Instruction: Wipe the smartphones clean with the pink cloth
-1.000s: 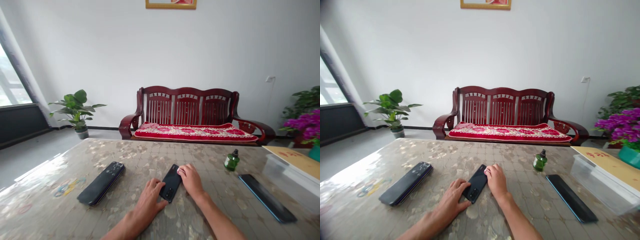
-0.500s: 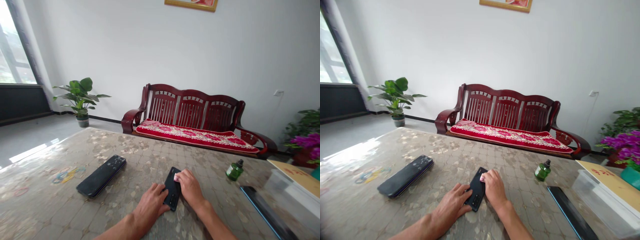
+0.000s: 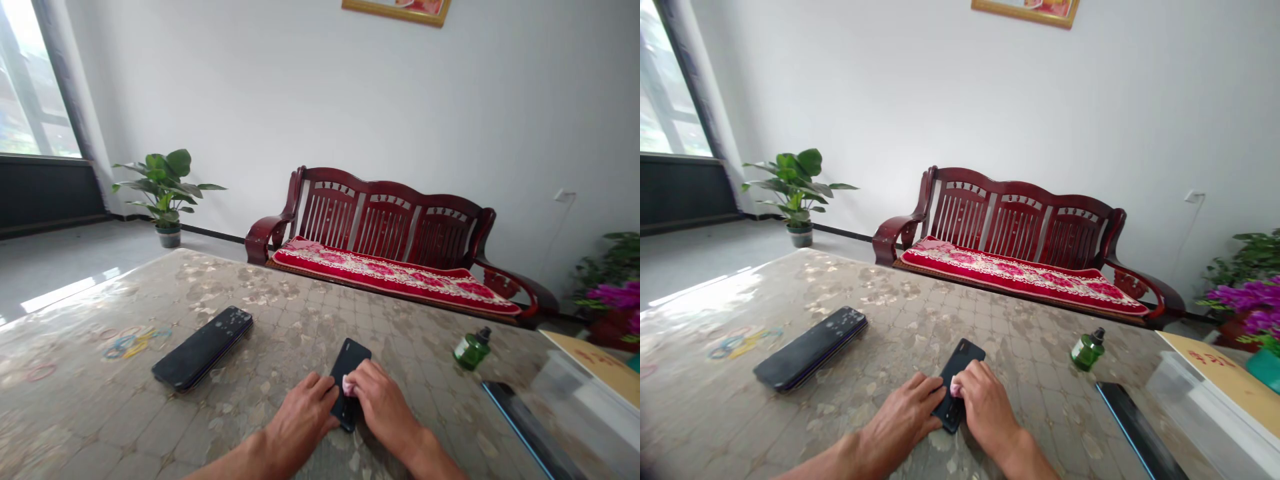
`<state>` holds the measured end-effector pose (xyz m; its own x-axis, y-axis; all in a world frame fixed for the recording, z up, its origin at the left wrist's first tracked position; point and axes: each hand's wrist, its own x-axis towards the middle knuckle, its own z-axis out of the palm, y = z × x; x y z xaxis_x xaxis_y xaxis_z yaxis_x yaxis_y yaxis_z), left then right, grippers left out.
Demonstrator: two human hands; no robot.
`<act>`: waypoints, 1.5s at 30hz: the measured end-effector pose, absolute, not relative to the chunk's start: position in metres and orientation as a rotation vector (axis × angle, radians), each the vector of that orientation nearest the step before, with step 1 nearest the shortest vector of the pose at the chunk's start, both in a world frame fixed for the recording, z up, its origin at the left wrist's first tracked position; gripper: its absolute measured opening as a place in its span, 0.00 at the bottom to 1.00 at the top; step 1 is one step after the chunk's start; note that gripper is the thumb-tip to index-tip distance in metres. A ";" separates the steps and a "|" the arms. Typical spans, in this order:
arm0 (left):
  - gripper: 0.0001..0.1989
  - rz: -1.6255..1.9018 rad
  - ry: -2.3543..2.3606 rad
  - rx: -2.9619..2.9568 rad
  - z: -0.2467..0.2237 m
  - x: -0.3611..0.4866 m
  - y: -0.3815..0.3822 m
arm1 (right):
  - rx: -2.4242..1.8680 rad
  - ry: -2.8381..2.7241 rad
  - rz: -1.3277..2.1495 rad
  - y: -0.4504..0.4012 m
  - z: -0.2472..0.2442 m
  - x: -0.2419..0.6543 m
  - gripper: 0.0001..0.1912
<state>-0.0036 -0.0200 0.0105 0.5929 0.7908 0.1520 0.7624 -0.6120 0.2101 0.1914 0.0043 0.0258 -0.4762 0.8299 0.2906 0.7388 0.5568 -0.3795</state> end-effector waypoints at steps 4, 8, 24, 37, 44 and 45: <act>0.08 0.351 1.291 2.692 0.016 -0.004 -0.020 | -1.398 -2.261 0.134 0.036 0.019 0.193 0.12; 0.07 0.336 1.292 2.677 0.019 -0.004 -0.020 | -1.494 -2.183 0.091 0.057 0.015 0.185 0.15; 0.08 0.332 1.310 2.673 0.018 -0.002 -0.020 | -1.497 -2.233 0.058 0.075 0.022 0.169 0.13; 0.08 0.329 1.300 2.679 0.020 -0.003 -0.020 | -1.419 -2.301 0.036 0.071 0.031 0.161 0.13; 0.10 0.333 1.347 2.627 0.016 -0.003 -0.018 | -1.424 -2.304 0.100 0.071 0.028 0.152 0.12; 0.10 0.339 1.356 2.614 0.015 -0.003 -0.018 | -1.374 -2.349 0.136 0.063 0.028 0.151 0.12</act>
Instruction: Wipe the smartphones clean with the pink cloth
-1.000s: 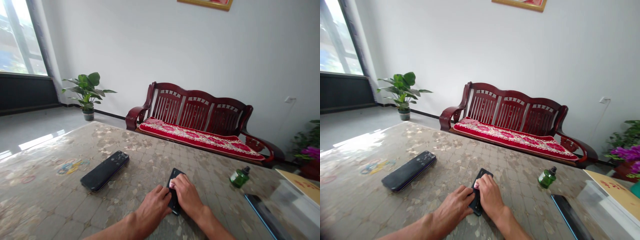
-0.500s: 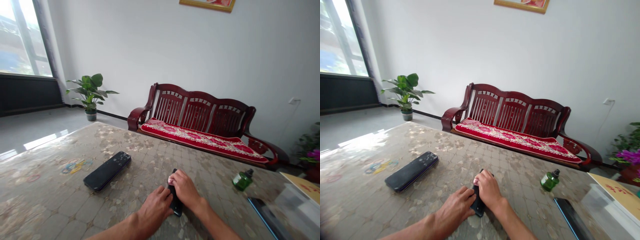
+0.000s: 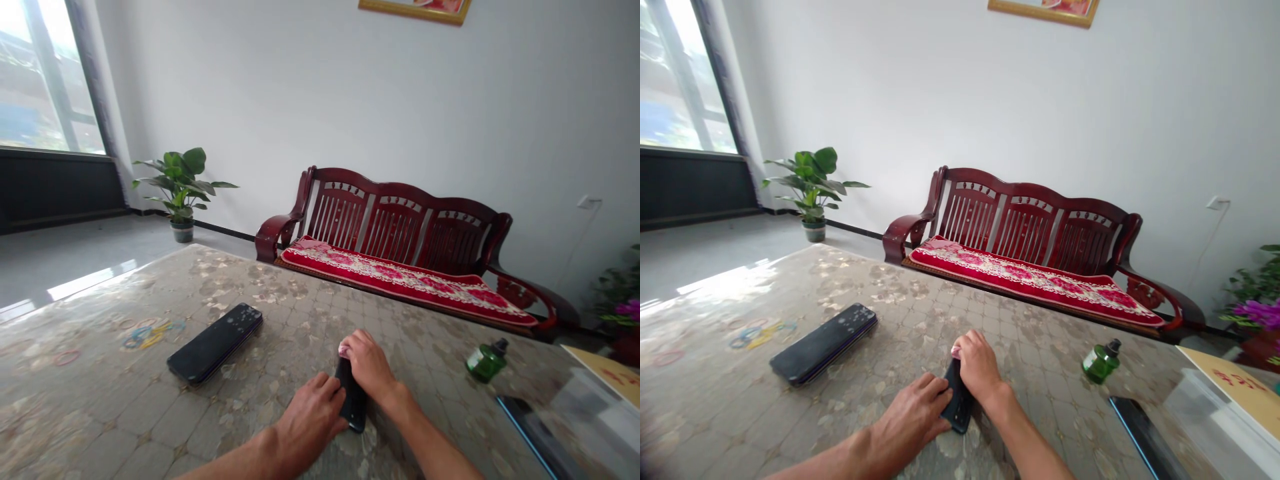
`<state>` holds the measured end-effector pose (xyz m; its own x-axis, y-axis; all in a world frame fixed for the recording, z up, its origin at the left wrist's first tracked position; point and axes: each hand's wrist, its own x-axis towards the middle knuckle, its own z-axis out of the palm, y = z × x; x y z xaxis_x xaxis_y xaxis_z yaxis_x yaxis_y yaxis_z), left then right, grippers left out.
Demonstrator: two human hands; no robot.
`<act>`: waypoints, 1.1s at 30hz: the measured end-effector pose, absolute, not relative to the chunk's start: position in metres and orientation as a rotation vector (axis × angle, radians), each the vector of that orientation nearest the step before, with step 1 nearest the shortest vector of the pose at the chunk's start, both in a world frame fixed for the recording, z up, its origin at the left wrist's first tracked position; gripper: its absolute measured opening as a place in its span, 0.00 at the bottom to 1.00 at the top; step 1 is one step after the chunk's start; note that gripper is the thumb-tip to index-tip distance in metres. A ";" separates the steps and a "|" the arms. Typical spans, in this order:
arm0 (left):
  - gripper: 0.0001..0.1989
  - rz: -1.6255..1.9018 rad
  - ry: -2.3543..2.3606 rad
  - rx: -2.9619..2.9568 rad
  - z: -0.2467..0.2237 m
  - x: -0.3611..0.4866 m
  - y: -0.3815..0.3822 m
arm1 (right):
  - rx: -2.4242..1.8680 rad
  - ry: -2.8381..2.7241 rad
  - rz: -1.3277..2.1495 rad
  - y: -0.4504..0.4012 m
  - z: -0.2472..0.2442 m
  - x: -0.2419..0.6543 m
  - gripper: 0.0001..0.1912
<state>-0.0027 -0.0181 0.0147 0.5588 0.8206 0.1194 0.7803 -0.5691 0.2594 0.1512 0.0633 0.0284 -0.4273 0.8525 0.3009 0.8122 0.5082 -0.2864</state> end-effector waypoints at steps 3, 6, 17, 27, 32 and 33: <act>0.10 0.370 1.357 2.597 0.014 -0.002 -0.018 | -1.221 -2.485 0.207 0.045 0.032 0.154 0.12; 0.09 0.383 1.349 2.585 0.017 -0.002 -0.019 | -1.232 -2.496 0.187 0.047 0.036 0.160 0.12; 0.11 0.339 1.390 2.583 0.016 -0.004 -0.020 | -1.213 -2.407 0.305 0.024 0.030 0.168 0.13; 0.11 0.321 1.398 2.603 0.021 -0.004 -0.021 | -1.474 -2.220 0.251 0.043 0.031 0.179 0.11; 0.10 0.338 1.402 2.580 0.020 -0.005 -0.022 | -1.407 -2.358 0.357 0.018 0.035 0.176 0.11; 0.11 0.337 1.400 2.577 0.020 -0.005 -0.022 | -1.387 -2.403 0.393 0.014 0.037 0.177 0.11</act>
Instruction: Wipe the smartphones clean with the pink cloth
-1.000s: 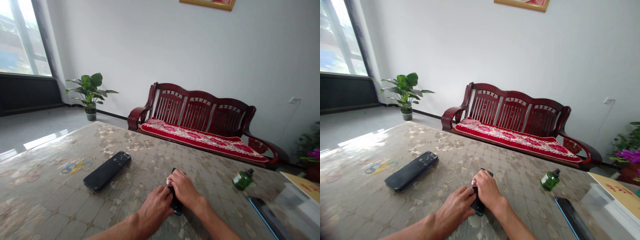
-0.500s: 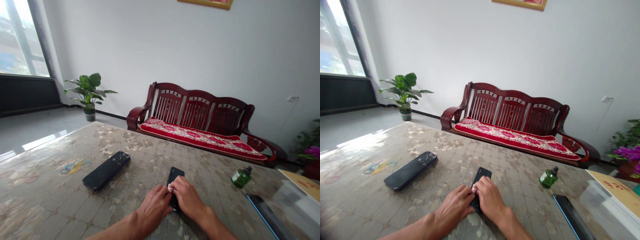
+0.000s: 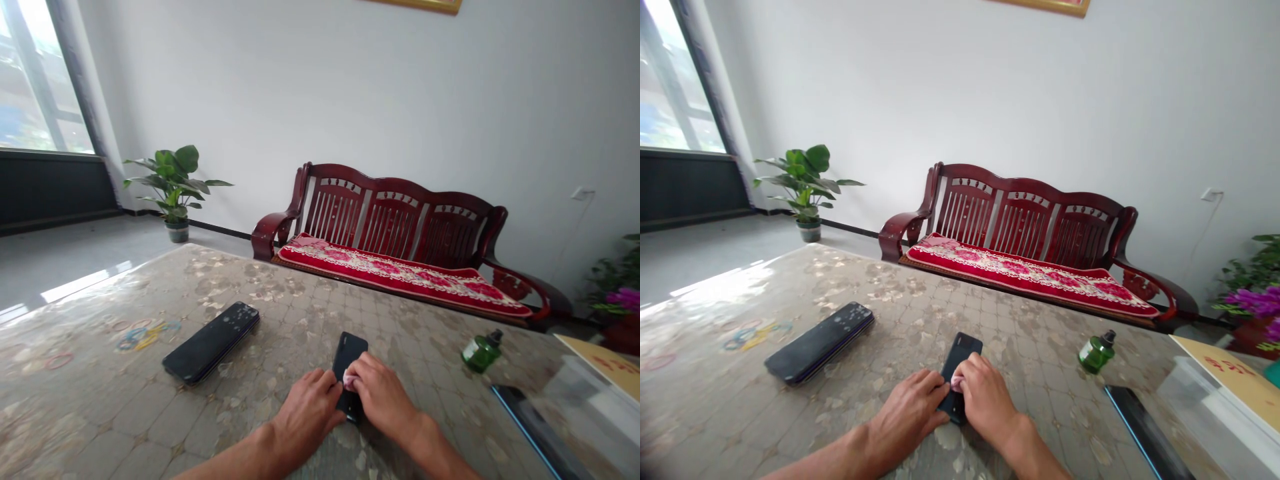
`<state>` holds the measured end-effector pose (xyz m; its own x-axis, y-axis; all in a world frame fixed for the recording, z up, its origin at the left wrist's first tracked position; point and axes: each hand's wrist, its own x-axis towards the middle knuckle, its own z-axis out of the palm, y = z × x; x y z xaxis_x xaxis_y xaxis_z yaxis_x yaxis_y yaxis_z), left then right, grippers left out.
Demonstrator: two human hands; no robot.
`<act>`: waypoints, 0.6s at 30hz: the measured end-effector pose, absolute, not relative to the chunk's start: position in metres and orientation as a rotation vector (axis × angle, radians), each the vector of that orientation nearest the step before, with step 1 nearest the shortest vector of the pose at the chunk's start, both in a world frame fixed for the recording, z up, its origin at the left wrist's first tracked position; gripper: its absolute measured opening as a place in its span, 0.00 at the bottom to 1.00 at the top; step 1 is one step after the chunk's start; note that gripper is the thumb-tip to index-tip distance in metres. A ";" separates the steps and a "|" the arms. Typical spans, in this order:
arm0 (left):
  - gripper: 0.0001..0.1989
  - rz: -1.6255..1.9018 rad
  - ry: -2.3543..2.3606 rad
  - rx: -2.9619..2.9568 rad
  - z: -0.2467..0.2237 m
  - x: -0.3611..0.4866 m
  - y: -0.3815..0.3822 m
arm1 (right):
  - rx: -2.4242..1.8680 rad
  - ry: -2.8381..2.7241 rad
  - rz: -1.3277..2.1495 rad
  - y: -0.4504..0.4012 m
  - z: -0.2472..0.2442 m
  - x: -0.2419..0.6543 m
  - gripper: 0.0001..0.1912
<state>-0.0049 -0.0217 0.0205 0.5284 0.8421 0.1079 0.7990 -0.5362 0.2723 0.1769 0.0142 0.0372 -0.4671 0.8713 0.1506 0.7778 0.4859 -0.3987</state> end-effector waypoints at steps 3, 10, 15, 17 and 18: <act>0.09 0.335 1.397 2.577 0.022 -0.005 -0.022 | -1.395 -2.434 0.444 0.018 0.043 0.181 0.10; 0.09 0.329 1.415 2.601 0.024 -0.006 -0.019 | -1.616 -2.193 0.277 0.055 0.037 0.181 0.11; 0.09 0.331 1.425 2.563 0.023 -0.007 -0.020 | -1.452 -2.310 0.393 0.024 0.035 0.172 0.11; 0.10 0.319 1.430 2.554 0.024 -0.007 -0.020 | -1.382 -2.379 0.448 0.014 0.036 0.173 0.11; 0.09 0.309 1.434 2.552 0.024 -0.006 -0.021 | -1.372 -2.392 0.461 0.013 0.037 0.174 0.11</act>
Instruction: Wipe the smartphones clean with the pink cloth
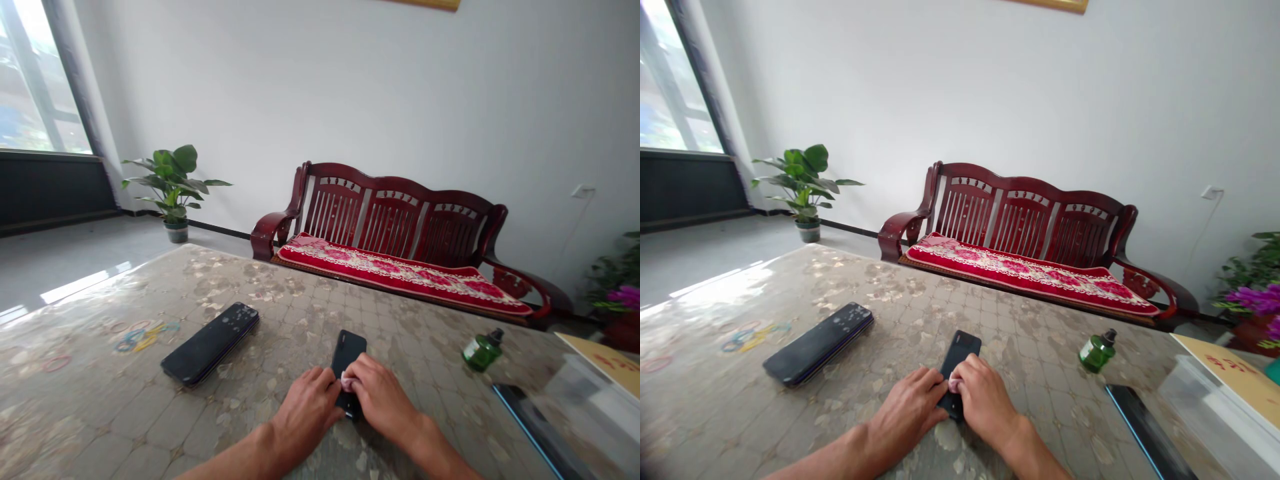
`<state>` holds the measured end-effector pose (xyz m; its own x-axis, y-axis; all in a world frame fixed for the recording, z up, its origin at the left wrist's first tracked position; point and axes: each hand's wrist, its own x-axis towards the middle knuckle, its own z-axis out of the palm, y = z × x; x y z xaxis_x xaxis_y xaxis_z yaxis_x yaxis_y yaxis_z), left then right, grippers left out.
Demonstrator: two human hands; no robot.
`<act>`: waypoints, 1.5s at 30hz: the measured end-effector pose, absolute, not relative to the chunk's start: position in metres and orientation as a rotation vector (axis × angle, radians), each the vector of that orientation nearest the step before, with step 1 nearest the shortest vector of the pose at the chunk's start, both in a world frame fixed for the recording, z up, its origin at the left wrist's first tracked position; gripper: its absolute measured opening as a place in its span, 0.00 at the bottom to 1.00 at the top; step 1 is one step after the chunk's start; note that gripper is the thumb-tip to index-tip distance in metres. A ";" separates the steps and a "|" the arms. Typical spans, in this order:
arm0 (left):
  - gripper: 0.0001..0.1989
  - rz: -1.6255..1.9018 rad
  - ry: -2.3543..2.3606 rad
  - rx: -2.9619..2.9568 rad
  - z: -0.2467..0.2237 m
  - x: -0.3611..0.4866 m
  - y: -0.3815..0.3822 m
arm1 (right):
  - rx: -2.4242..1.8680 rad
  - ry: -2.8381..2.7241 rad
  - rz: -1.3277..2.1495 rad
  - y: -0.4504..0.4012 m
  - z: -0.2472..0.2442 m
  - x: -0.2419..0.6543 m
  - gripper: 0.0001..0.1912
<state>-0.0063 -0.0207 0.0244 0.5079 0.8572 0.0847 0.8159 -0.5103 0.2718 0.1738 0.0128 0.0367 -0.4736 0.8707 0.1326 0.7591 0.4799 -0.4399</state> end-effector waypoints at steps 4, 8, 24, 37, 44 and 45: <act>0.07 0.284 1.433 2.585 0.027 -0.005 -0.021 | -1.491 -2.332 0.344 0.039 0.043 0.177 0.10; 0.07 0.254 1.383 2.636 0.026 -0.006 -0.018 | -1.628 -2.263 0.211 0.074 0.049 0.168 0.12; 0.09 0.260 1.396 2.634 0.023 -0.009 -0.011 | -1.594 -2.260 0.139 0.084 0.037 0.150 0.10; 0.08 0.418 1.341 2.531 0.017 -0.026 0.000 | -1.520 -2.350 0.325 0.065 0.046 0.161 0.09; 0.16 0.670 1.509 2.332 0.011 -0.020 -0.008 | -1.585 -2.252 0.210 0.055 0.032 0.166 0.09; 0.20 0.684 1.552 2.325 0.010 -0.016 -0.010 | -1.586 -2.249 0.228 0.053 0.032 0.167 0.09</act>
<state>-0.0158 -0.0099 0.0103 0.3174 0.9183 0.2368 0.7944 -0.3938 0.4625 0.1667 0.0530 0.0324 -0.2925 0.9326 0.2112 0.8714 0.3509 -0.3427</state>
